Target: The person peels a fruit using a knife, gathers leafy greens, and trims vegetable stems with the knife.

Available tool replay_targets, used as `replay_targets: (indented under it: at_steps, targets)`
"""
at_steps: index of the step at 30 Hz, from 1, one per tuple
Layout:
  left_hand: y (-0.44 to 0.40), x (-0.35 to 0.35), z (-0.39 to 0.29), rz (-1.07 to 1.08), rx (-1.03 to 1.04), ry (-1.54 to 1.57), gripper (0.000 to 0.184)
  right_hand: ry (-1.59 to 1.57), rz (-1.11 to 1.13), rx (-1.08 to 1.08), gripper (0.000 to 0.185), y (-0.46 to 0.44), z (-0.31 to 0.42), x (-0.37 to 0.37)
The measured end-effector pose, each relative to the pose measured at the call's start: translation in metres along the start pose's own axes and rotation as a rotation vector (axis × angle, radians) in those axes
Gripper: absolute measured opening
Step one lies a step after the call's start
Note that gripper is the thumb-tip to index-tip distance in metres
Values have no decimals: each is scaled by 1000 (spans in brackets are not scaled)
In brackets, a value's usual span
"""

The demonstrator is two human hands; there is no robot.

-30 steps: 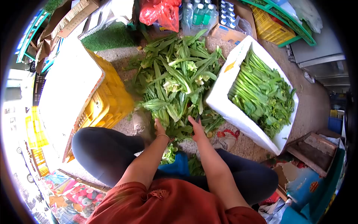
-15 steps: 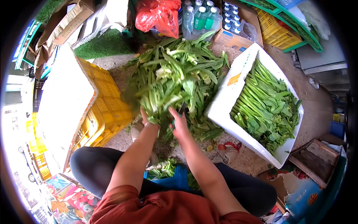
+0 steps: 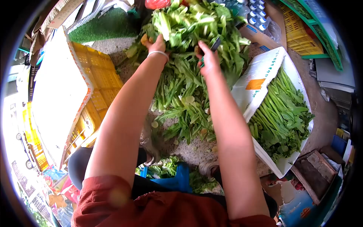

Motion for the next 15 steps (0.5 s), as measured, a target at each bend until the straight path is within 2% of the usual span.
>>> replay_targets:
  at_steps: [1, 2, 7, 8, 11, 13, 14, 15]
  targets:
    - [3, 2, 2, -28, 56, -89, 86, 43, 6, -5, 46, -9, -1, -3]
    - [3, 1, 0, -42, -90, -29, 98, 46, 5, 7, 46, -13, -5, -5]
    - [-57, -50, 34, -43, 27, -245, 110, 120, 79, -15, 48, 7, -23, -18]
    - [-58, -56, 32, -38, 30, -265, 114, 169, 32, -39, 49, 20, -27, -22]
    - [-36, -73, 18, 28, 2, -266, 106, 326, -77, -36, 44, 79, -48, -36]
    - [-26, -87, 12, -50, 222, -465, 90, 421, -132, -60, 28, 112, -84, -50]
    - [-4, -92, 6, -47, 224, -466, 90, 251, -197, -82, 27, 128, -116, -56]
    - [27, -96, -5, -151, 284, -477, 83, 317, -262, -89, 37, 146, -139, -64]
Point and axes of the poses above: each hand's wrist, its own y-axis away from the middle knuckle, its own x-axis out of the palm, z = x × y, the point moved 1 cm from there along -y, towards the middle knuckle, and after that the axes turned 9 degrees about y, right-handed, at the moved point
